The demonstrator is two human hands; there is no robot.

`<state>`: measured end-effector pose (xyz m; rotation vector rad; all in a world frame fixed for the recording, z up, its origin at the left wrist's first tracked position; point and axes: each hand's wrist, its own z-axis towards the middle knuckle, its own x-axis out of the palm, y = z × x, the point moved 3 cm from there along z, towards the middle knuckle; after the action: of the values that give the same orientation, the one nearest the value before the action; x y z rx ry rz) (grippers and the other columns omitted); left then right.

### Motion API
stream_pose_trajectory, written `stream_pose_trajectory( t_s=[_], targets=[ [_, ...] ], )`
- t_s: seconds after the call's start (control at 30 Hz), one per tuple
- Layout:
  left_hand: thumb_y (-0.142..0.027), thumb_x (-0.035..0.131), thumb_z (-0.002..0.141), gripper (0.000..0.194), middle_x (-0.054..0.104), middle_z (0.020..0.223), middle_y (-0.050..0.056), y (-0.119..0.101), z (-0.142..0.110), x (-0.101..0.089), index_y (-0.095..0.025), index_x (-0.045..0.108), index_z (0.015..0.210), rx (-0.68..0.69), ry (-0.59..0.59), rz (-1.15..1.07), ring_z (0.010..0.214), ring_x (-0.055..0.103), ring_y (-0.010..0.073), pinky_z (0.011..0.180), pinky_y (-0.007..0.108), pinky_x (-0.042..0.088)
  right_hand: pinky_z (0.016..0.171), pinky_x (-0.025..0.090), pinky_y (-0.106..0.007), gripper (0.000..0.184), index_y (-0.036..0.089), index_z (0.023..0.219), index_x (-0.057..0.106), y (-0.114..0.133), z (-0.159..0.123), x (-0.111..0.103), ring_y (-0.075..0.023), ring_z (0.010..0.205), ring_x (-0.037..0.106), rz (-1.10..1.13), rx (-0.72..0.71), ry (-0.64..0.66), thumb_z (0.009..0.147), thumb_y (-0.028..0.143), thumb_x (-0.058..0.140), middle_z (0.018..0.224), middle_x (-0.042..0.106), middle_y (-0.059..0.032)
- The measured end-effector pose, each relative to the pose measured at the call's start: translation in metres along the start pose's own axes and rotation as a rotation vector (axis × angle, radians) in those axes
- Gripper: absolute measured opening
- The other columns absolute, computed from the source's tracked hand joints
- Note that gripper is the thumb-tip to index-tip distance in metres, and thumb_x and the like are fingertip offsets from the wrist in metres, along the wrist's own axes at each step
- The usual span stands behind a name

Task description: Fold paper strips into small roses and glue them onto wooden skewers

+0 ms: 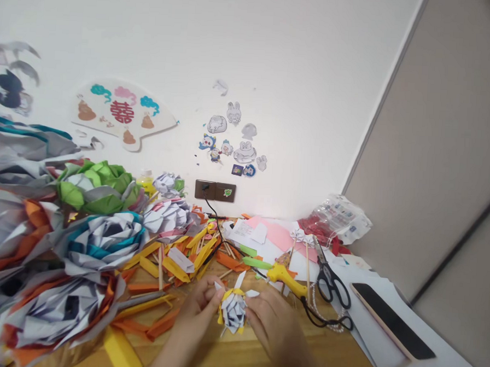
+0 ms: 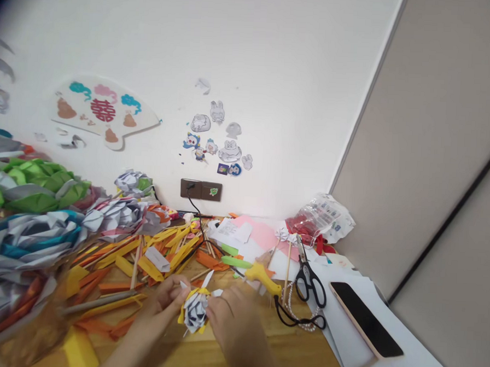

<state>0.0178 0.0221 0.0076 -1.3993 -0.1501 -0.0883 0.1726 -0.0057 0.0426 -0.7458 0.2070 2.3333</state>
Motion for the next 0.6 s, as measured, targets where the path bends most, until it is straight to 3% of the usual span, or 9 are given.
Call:
stream_pose_trajectory(
  t_s=[0.17, 0.47, 0.6],
  targets=[
    [-0.055, 0.068, 0.058, 0.04, 0.051, 0.045, -0.007, -0.004, -0.002, 0.004, -0.02, 0.05, 0.065, -0.03, 0.012, -0.036, 0.046, 0.045, 0.0112, 0.048, 0.021, 0.033, 0.055, 0.045, -0.024, 0.027, 0.016, 0.086, 0.055, 0.002, 0.001, 0.001, -0.0157, 0.057, 0.057, -0.012, -0.034, 0.018, 0.094, 0.012, 0.029, 0.062, 0.058, -0.0034],
    [-0.054, 0.068, 0.06, 0.039, 0.055, 0.046, -0.007, -0.002, -0.003, 0.005, -0.02, 0.05, 0.068, -0.049, 0.045, -0.098, 0.045, 0.047, 0.0104, 0.048, 0.021, 0.035, 0.058, 0.046, -0.02, 0.019, 0.02, 0.089, 0.054, -0.004, -0.016, 0.011, -0.0125, 0.064, 0.061, 0.256, 0.303, -0.017, 0.093, 0.024, 0.036, 0.072, 0.063, -0.001],
    [-0.055, 0.069, 0.058, 0.04, 0.055, 0.046, -0.006, 0.0, -0.002, 0.003, -0.02, 0.051, 0.066, -0.044, 0.004, -0.078, 0.046, 0.047, 0.0108, 0.048, 0.021, 0.035, 0.057, 0.047, -0.02, 0.023, 0.019, 0.088, 0.055, -0.003, -0.017, 0.014, -0.0126, 0.062, 0.062, 0.231, 0.306, -0.022, 0.095, 0.027, 0.034, 0.07, 0.064, -0.0012]
  ],
)
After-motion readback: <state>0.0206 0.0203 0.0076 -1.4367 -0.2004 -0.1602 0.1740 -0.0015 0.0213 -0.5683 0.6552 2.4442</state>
